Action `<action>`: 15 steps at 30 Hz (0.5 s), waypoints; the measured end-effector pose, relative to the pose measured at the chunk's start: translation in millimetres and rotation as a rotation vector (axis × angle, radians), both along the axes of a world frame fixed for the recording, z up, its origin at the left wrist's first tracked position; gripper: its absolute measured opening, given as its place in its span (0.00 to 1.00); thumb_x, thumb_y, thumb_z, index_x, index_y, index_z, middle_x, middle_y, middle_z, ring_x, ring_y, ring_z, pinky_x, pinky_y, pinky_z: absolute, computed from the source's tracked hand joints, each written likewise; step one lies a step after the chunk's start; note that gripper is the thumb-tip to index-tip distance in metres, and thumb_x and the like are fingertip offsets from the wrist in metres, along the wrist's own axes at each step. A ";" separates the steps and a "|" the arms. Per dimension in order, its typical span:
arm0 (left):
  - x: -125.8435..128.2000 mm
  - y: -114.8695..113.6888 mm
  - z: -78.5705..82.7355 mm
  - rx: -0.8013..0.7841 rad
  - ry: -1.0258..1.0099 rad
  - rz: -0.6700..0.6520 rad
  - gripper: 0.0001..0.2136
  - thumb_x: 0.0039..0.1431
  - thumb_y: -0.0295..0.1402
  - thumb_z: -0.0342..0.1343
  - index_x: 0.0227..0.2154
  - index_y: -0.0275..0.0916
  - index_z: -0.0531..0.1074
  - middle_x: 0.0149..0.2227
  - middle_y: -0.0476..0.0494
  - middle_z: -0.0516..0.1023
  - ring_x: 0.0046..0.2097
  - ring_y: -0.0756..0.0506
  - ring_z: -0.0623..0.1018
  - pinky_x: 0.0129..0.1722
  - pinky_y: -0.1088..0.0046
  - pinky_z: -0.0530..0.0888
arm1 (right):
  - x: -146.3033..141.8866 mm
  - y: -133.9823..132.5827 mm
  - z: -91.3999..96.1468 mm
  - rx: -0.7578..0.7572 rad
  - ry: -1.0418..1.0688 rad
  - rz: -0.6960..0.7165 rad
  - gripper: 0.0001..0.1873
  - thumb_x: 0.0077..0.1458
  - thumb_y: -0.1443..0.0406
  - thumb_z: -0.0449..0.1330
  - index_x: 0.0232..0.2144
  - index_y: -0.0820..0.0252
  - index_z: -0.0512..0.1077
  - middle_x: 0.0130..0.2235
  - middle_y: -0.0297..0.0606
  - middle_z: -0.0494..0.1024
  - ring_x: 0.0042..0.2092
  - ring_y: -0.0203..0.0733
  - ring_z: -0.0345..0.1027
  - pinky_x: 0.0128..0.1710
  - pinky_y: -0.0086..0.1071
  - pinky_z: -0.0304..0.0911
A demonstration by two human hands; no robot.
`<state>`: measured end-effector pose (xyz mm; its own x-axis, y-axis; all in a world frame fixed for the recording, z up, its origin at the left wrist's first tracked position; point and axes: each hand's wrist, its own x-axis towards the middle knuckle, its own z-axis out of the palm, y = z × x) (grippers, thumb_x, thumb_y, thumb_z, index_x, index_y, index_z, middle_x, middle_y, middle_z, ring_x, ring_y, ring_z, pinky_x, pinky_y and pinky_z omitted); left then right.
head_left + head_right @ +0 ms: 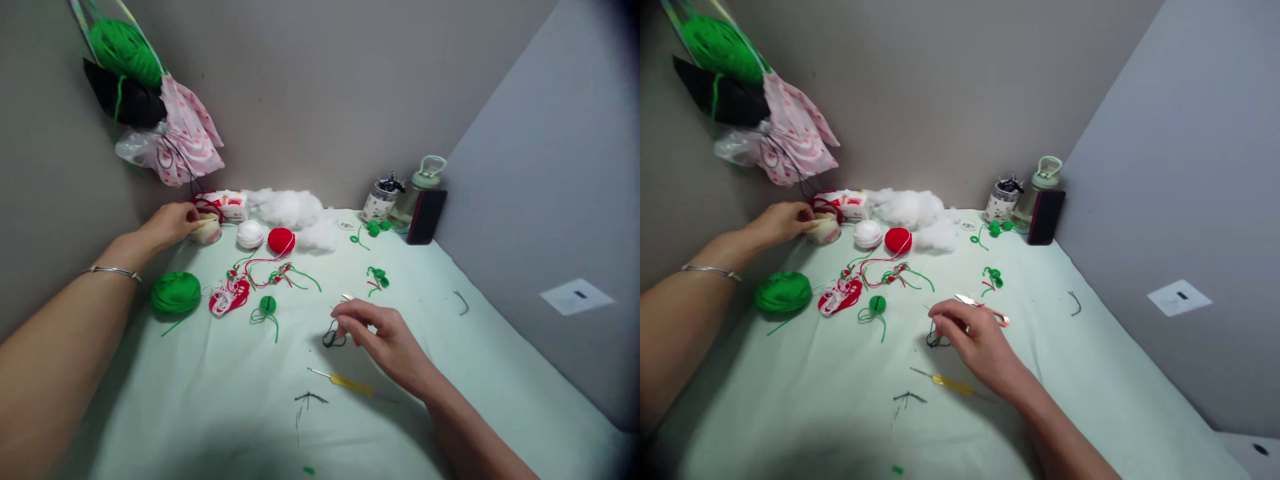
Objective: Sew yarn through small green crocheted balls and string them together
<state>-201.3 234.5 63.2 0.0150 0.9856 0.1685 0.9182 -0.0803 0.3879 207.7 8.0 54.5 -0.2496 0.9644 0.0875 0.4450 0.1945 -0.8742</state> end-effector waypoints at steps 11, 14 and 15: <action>22.8 -45.0 13.5 0.137 -0.060 0.025 0.05 0.55 0.25 0.60 0.35 0.33 0.75 0.34 0.50 0.70 0.35 0.50 0.69 0.36 0.76 0.63 | 23.6 19.0 -6.1 0.203 0.034 -0.309 0.08 0.60 0.61 0.62 0.36 0.54 0.82 0.37 0.38 0.74 0.34 0.38 0.65 0.31 0.33 0.61; 47.9 -78.9 23.4 0.200 -0.291 0.013 0.04 0.53 0.28 0.60 0.33 0.35 0.74 0.36 0.47 0.73 0.36 0.49 0.71 0.39 0.73 0.67 | 24.2 20.3 -3.2 0.178 0.126 -0.336 0.09 0.59 0.59 0.63 0.34 0.56 0.82 0.33 0.36 0.72 0.31 0.36 0.61 0.29 0.32 0.59; 56.9 -91.8 27.7 0.214 -0.404 0.001 0.05 0.52 0.29 0.61 0.33 0.36 0.74 0.36 0.47 0.75 0.36 0.49 0.72 0.39 0.72 0.68 | 24.1 20.6 -2.3 0.163 0.151 -0.338 0.09 0.58 0.59 0.64 0.34 0.56 0.82 0.33 0.36 0.73 0.30 0.36 0.60 0.29 0.32 0.58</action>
